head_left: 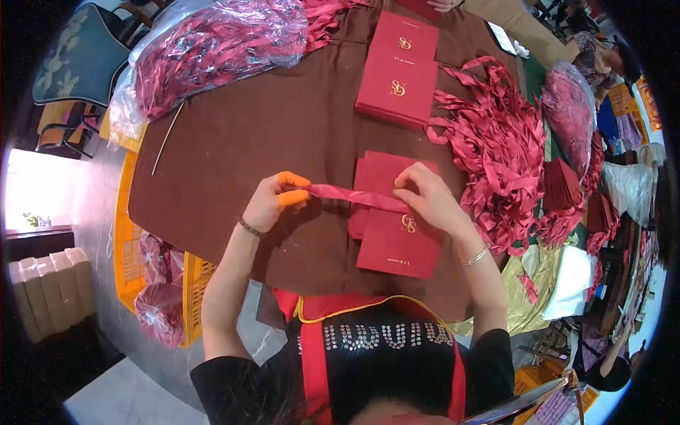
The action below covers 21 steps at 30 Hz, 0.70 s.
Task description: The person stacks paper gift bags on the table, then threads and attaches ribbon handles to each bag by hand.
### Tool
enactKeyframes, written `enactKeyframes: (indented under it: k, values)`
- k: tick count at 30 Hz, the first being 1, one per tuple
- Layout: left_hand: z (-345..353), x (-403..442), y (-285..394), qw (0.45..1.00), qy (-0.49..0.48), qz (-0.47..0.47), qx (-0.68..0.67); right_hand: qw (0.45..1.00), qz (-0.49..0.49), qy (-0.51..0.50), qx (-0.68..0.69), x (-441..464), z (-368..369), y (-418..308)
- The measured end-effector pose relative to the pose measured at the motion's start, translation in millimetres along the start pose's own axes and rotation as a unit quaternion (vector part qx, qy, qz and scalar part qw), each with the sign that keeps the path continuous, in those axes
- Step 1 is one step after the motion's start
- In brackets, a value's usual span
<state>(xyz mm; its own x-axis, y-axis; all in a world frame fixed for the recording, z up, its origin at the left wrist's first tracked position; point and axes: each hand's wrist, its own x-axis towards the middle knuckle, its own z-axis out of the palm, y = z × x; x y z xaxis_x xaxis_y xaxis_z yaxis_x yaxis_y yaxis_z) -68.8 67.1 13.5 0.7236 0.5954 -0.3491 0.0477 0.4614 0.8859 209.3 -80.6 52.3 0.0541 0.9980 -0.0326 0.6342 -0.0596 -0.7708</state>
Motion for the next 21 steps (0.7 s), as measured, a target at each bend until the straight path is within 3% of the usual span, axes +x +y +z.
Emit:
enactKeyframes:
  k: [4,6,7,8,10,11,12,14,15,21]
  values:
    - [-3,4,-13,0.982,-0.065,0.053,-0.169,0.999,0.008,0.038,0.007,-1,-1,-3]
    - [8,3,-14,0.97,-0.053,0.086,-0.221,0.998,0.021,0.046,0.027,-3,-3,-4]
    - [16,2,-13,0.954,-0.039,0.117,-0.273,0.998,0.002,0.066,0.003,-5,-5,-5]
    - [24,1,-9,0.954,-0.042,0.115,-0.273,0.996,-0.016,0.086,-0.022,-7,-7,-6]
    - [42,1,1,0.907,-0.063,0.102,-0.403,0.992,-0.045,0.098,-0.066,-9,-14,-14]
    - [51,1,6,0.902,-0.032,0.092,-0.42,0.985,-0.077,0.107,-0.109,-10,-16,-16]
    - [50,4,1,0.902,-0.034,0.09,-0.42,0.985,-0.074,0.109,-0.11,-12,-15,-15]
    - [45,14,-14,0.891,-0.183,0.104,-0.402,0.984,-0.054,0.048,-0.162,-19,-12,-13]
    - [50,11,-15,0.91,-0.138,0.084,-0.382,0.98,-0.066,0.055,-0.181,-24,-9,-11]
    - [66,-12,-6,0.962,-0.107,0.033,-0.25,0.981,-0.035,0.017,-0.19,-44,3,-24]
